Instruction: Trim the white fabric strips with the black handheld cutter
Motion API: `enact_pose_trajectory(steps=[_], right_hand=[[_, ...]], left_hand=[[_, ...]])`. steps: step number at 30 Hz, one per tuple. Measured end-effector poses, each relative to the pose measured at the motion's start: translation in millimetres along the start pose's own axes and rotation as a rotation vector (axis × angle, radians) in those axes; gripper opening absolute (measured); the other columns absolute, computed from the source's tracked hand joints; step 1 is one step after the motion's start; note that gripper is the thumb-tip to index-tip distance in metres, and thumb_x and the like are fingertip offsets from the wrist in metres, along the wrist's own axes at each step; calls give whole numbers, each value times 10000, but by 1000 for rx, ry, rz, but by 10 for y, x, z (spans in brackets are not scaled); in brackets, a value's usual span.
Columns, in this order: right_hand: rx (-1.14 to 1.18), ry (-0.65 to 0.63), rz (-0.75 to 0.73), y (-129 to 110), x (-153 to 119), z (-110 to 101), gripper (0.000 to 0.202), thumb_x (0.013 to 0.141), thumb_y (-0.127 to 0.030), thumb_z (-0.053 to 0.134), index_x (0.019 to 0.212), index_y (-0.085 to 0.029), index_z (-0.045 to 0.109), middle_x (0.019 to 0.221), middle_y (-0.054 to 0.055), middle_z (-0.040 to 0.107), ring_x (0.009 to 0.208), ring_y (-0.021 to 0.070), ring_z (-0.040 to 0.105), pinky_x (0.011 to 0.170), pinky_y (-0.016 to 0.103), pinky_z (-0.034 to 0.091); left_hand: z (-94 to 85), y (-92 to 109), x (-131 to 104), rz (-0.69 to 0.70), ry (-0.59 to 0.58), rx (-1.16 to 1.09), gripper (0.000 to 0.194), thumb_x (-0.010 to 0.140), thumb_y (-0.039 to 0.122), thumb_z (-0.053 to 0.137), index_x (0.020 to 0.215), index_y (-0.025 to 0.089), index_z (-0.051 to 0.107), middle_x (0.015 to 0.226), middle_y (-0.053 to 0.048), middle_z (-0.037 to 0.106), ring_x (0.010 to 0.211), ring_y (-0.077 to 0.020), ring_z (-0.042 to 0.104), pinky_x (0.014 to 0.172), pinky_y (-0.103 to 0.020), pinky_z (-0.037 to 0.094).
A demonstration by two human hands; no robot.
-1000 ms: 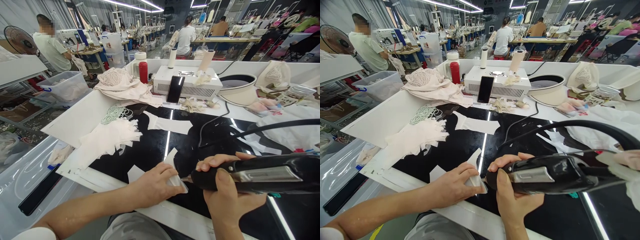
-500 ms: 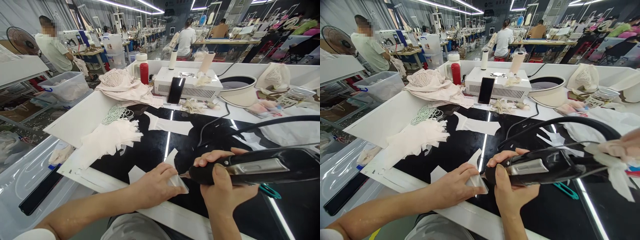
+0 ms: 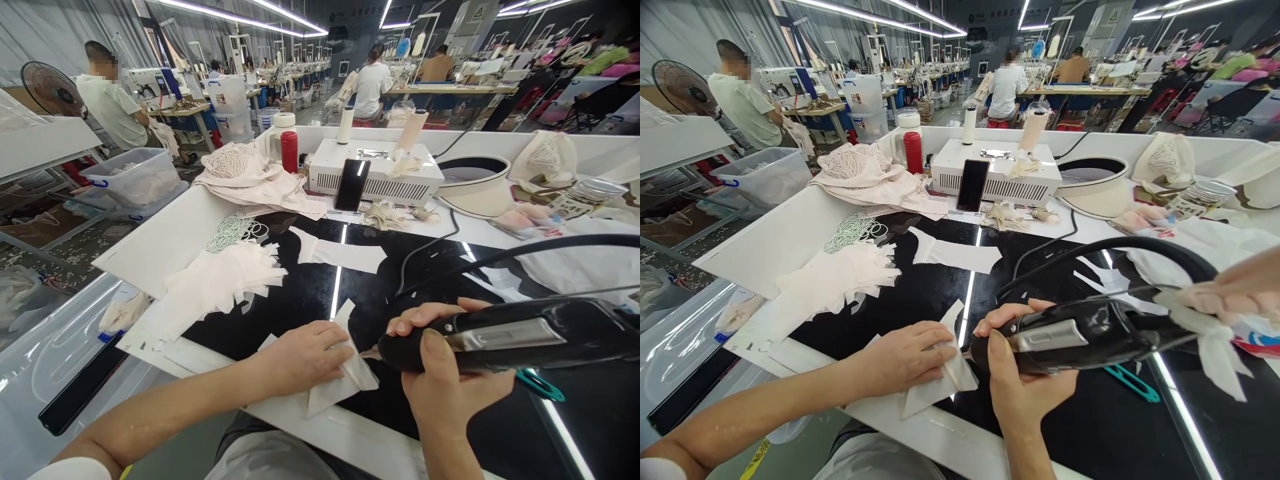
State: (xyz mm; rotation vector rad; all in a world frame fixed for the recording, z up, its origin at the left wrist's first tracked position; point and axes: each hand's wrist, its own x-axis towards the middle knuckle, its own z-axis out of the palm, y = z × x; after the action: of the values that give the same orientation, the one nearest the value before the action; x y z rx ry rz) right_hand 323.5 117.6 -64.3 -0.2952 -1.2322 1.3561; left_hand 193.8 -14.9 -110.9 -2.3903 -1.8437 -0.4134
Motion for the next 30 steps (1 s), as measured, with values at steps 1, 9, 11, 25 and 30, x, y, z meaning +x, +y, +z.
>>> enact_pose_trajectory(steps=[1,9,11,25,30], right_hand=[[0,0,10,1,-1,-1,397,835,-170,787,1169,-244,586,807,-26,646,626,162,598,582,334,546],[1,-4,-1,12,-23,-15,405,832,-163,794,1177,-247,599,817,-20,650,633,164,599,583,338,553],[5,-9,-2,15,-23,-16,401,833,-158,792,1177,-245,604,822,-19,650,641,164,603,587,337,555],[-2,-5,30,7,-57,-13,408,838,-144,781,1182,-246,588,831,-14,651,644,163,610,602,338,563],[-6,7,44,1,-63,-3,405,833,-144,782,1169,-250,584,814,-21,645,637,168,605,597,341,561]], left_hand=[[-13,-26,4,14,-5,6,300,1021,321,603,1248,125,596,1242,-106,639,1199,-219,590,1092,-345,491],[-80,-101,8,38,-23,14,291,1005,319,631,1245,156,611,1171,-97,641,1096,-228,620,1020,-367,521],[-72,-116,-9,51,-18,10,280,1003,307,631,1237,154,619,1175,-101,638,1080,-229,625,1031,-386,514],[-3,-207,-19,151,29,6,212,1064,257,498,1138,132,651,1295,-94,660,1252,-193,607,1183,-375,445],[-43,-208,-19,78,-35,-35,179,1049,255,508,1121,158,640,1269,-114,636,1123,-191,644,1051,-324,534]])
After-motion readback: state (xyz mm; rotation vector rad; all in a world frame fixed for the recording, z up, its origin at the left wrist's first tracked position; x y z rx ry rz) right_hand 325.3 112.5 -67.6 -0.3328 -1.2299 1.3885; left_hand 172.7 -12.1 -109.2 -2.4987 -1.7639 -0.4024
